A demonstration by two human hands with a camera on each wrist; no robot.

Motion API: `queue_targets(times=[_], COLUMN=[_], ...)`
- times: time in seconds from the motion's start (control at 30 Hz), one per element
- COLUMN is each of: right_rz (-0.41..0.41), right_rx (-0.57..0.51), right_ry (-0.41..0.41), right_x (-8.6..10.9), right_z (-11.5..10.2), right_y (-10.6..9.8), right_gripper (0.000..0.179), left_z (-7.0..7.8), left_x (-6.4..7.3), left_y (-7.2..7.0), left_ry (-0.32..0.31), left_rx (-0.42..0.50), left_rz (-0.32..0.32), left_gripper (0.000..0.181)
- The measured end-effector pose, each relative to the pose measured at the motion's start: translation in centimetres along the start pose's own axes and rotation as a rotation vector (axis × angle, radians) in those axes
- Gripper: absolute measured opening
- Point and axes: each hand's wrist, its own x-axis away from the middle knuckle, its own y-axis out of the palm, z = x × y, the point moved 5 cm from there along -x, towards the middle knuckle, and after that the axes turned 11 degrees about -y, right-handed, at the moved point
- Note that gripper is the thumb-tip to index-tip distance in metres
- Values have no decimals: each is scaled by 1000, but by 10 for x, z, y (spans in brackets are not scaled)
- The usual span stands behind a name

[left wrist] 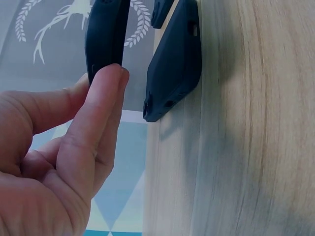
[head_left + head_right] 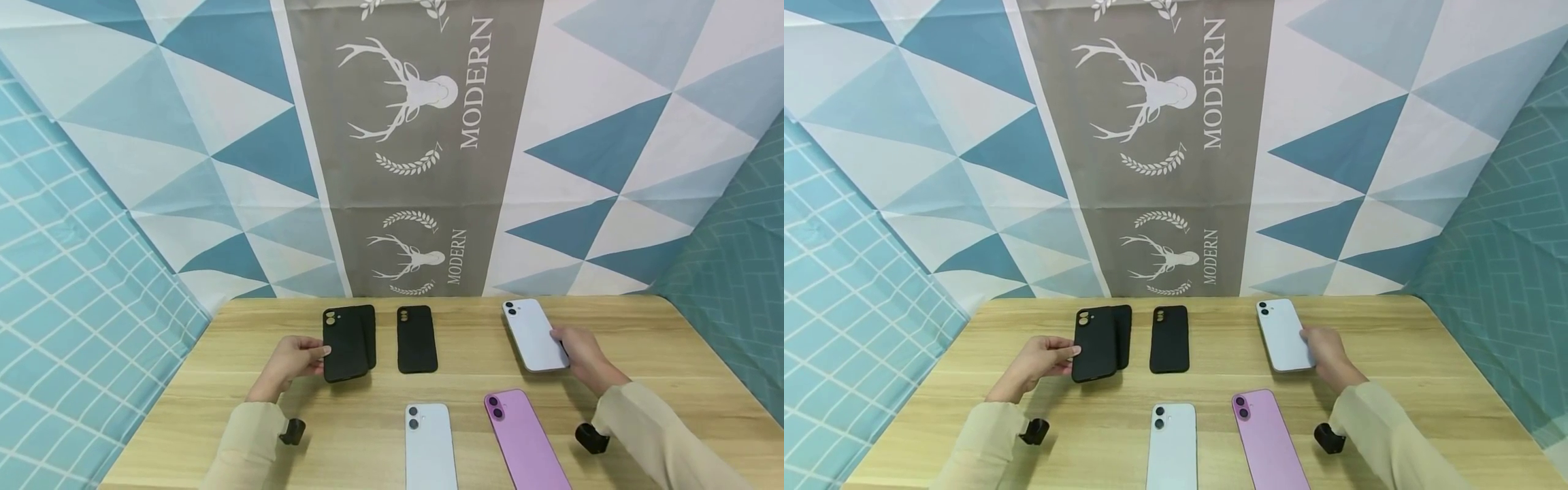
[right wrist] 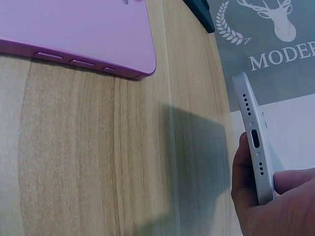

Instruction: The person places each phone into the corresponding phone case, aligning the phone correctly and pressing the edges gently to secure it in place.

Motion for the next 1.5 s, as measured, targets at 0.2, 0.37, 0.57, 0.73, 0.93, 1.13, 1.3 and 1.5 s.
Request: queue_targets(times=[0.2, 0.37, 0.57, 0.73, 0.93, 1.13, 1.3, 1.5], right_rz=[-39, -65, -50, -55, -64, -64, -58, -59], right_rx=[33, 36, 10, 7, 1, 11, -5, -22], right_ry=[-30, -44, -19, -22, -32, -38, -38, -40], right_x=[1, 2, 3, 4, 5, 5, 6, 7], right_z=[-2, -3, -5, -7, -6, -5, -5, -6], right_y=[2, 3, 3, 4, 6, 8, 9, 11], right_gripper=[53, 52, 54, 53, 52, 51, 51, 51], left_z=[1, 2, 4, 6, 5, 5, 7, 10], left_x=[2, 1, 1, 0, 1, 0, 1, 2], left_y=[1, 1, 0, 0, 2, 6, 9, 12], left_ry=[-4, -8, -7, 1, -6, -13, -10, -2], left_rx=[2, 6, 11, 17, 20, 28, 27, 24], left_rz=[6, 4, -6, -14, -18, -20, -21, -33], left_gripper=[35, 35, 37, 38, 38, 38, 38, 40])
